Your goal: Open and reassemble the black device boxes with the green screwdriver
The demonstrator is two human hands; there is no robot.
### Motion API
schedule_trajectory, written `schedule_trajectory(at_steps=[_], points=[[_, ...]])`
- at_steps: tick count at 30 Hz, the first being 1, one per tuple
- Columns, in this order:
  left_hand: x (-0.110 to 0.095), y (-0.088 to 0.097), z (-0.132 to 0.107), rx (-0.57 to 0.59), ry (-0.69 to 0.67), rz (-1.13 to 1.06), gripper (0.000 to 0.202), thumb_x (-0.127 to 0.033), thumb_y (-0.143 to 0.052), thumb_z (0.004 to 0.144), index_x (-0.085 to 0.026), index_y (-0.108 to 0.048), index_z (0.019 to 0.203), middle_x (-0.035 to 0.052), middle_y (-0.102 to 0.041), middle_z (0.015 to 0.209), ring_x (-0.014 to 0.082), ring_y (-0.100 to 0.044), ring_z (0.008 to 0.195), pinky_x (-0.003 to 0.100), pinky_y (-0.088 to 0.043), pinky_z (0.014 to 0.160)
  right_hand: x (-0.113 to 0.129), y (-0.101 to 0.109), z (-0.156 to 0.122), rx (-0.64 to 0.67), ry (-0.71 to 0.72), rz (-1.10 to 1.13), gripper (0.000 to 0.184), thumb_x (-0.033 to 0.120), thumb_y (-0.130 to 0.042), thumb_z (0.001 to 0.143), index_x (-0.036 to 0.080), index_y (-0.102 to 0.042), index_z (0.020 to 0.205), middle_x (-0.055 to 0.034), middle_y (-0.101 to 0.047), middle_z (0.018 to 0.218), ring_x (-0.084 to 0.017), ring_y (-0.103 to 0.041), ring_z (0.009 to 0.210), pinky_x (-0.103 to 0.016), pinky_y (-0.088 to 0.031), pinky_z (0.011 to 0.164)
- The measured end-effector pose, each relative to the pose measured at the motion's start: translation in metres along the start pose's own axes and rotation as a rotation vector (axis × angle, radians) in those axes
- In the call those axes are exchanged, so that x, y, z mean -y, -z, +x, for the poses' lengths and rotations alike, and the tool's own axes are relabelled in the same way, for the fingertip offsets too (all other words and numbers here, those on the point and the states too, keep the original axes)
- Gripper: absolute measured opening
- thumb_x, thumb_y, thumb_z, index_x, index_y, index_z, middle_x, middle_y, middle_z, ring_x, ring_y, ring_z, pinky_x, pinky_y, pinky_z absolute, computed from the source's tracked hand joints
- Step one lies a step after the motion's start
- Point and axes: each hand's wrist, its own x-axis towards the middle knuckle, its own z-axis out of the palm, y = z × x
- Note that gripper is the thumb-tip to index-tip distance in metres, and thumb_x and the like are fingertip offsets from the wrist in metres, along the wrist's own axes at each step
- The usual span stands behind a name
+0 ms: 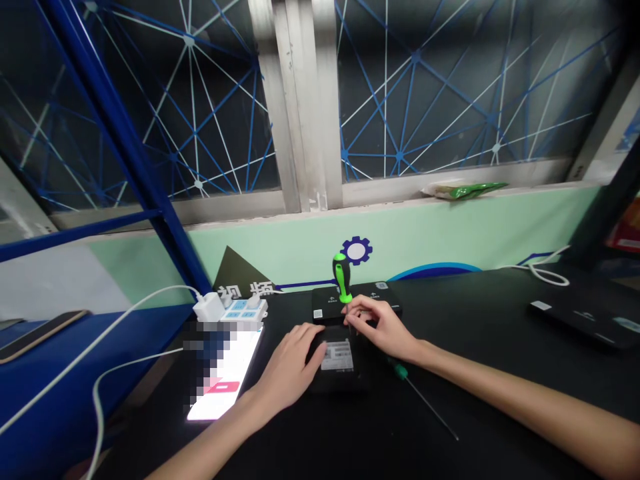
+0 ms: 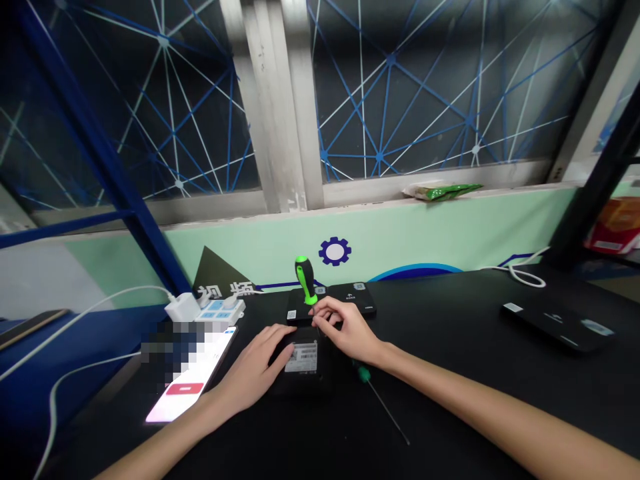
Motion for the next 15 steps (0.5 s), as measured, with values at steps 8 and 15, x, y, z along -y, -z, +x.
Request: schedule_trajectory(at_steps=[8,15], points=[[-0.0017,0.0018,0.0014,-0.005,-0.017,0.014,0.032,-0.036,-0.038,0.104,-0.025,-0.054,0.128,0.0053,-0.062,0.121,0.0241,-0.058,0.113,0.040,-0.047,0.095,-0.0038,-0.0058,-0.0091,-0.048,0.033,0.019,0.013,0.033,-0.058,0.096,0.020,-0.056,0.097,-0.0045,-0.070,0.081,-0.018,-0.070,0.076,-0.030,-0.056,0.069],[-0.0004,0.0012,0.0007,0.002,-0.003,0.010,0.031,-0.036,-0.038,0.104,-0.025,-0.053,0.129,0.0053,-0.061,0.122,0.0239,-0.057,0.114,0.040,-0.047,0.096,-0.0096,-0.0047,-0.0107,-0.077,0.026,-0.041,0.025,0.034,-0.057,0.096,0.017,-0.067,0.111,-0.0079,-0.076,0.087,-0.021,-0.073,0.078,-0.034,-0.059,0.073]])
